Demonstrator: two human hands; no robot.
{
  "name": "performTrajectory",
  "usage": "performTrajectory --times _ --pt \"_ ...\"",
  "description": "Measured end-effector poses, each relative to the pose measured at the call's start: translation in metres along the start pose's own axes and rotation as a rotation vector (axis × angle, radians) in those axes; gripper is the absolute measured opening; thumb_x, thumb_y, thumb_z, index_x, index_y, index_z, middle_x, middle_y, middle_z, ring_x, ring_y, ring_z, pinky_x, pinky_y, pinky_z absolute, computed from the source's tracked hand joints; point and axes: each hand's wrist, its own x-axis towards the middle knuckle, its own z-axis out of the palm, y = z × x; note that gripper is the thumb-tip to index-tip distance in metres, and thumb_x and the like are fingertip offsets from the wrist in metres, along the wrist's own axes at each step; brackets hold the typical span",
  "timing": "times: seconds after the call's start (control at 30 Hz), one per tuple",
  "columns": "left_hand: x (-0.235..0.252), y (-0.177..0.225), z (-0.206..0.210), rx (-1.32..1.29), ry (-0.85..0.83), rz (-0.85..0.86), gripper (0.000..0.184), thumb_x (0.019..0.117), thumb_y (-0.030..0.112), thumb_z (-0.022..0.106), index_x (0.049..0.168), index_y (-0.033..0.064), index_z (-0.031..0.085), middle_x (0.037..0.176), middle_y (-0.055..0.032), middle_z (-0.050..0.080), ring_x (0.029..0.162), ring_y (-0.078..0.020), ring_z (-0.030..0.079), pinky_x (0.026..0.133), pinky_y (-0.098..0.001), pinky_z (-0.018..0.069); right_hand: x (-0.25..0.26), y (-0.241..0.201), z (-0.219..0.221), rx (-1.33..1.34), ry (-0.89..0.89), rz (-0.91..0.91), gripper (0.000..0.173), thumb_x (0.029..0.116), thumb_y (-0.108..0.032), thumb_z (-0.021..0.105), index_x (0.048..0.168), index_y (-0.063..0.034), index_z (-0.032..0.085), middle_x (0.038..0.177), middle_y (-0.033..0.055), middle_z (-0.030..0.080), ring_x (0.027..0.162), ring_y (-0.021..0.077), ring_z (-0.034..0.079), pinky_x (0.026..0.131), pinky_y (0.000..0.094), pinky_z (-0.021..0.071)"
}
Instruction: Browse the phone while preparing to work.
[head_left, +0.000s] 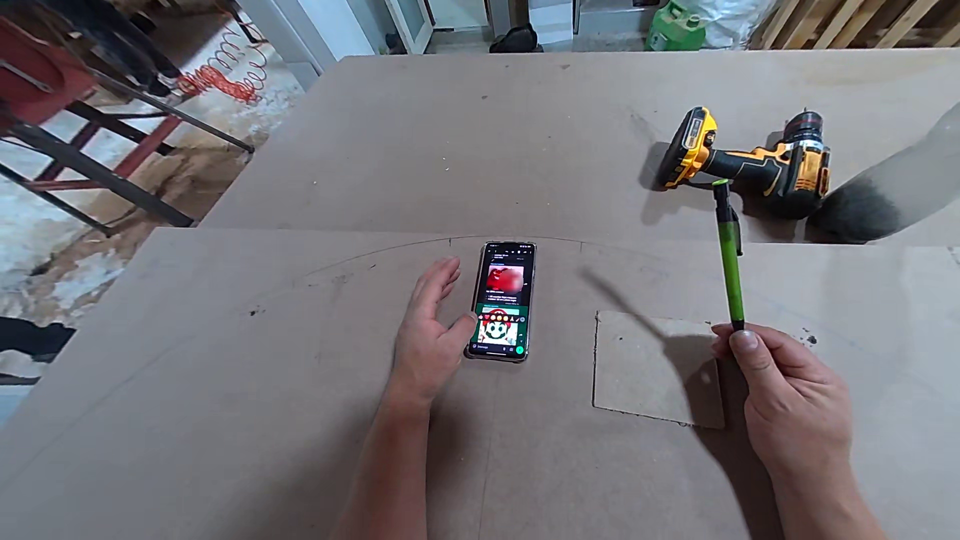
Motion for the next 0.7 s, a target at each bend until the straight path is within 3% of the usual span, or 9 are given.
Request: performTrajectory --times 0.17,0.37,0.43,0.53,0.7 --pt "0.017 -0.004 0.002 0.023 0.020 0.088 0.042 0.1006 0.031 0.059 0.141 0.0192 0.063 0.157 -0.0011 0.046 0.140 -0.0181 0.049 0.113 -0.0430 0.0479 0.001 0.001 0.001 0.024 -0.009 -0.003 0.025 0.1032 -0.032 0.061 0.103 -0.0121 0.076 0.094 0.0001 0.073 0.082 0.0115 0.069 0.074 0.0241 0.0589" --pt "0.065 -0.006 0.015 0.105 0.006 0.110 0.033 0.1065 0.032 0.048 0.126 0.0234 0.073 0.154 0.0026 0.050 0.139 -0.0122 0.050 0.110 -0.0397 0.0493 0.002 0.003 -0.003 -0.001 -0.023 0.005 0.026 0.1034 -0.033 0.061 0.104 -0.0127 0.076 0.095 0.0003 0.072 0.082 0.0125 0.068 0.073 0.0243 0.0584" --pt "0.061 -0.008 0.012 0.057 -0.005 0.125 0.031 0.1038 0.025 0.052 0.127 0.0195 0.072 0.153 0.0008 0.050 0.137 -0.0140 0.052 0.109 -0.0387 0.0511 0.002 0.003 -0.002 -0.013 -0.032 0.000 0.025 0.1033 -0.033 0.061 0.103 -0.0126 0.076 0.096 0.0001 0.073 0.082 0.0121 0.068 0.073 0.0238 0.0584" --pt "0.043 -0.005 0.000 -0.029 -0.053 0.109 0.044 0.0942 0.013 0.060 0.138 0.0112 0.063 0.159 -0.0036 0.044 0.139 -0.0207 0.051 0.113 -0.0438 0.0484 0.003 0.003 0.000 -0.029 -0.042 -0.013 0.025 0.1033 -0.033 0.061 0.102 -0.0133 0.076 0.095 -0.0012 0.073 0.082 0.0102 0.068 0.073 0.0223 0.0577" --pt "0.026 -0.007 -0.008 -0.028 -0.119 0.099 0.062 0.0840 0.008 0.066 0.145 0.0128 0.057 0.163 -0.0020 0.038 0.146 -0.0208 0.043 0.116 -0.0447 0.0444 0.003 0.004 0.000 -0.033 -0.045 -0.017 0.025 0.1036 -0.034 0.060 0.102 -0.0128 0.075 0.093 -0.0025 0.072 0.081 0.0084 0.068 0.074 0.0213 0.0578"
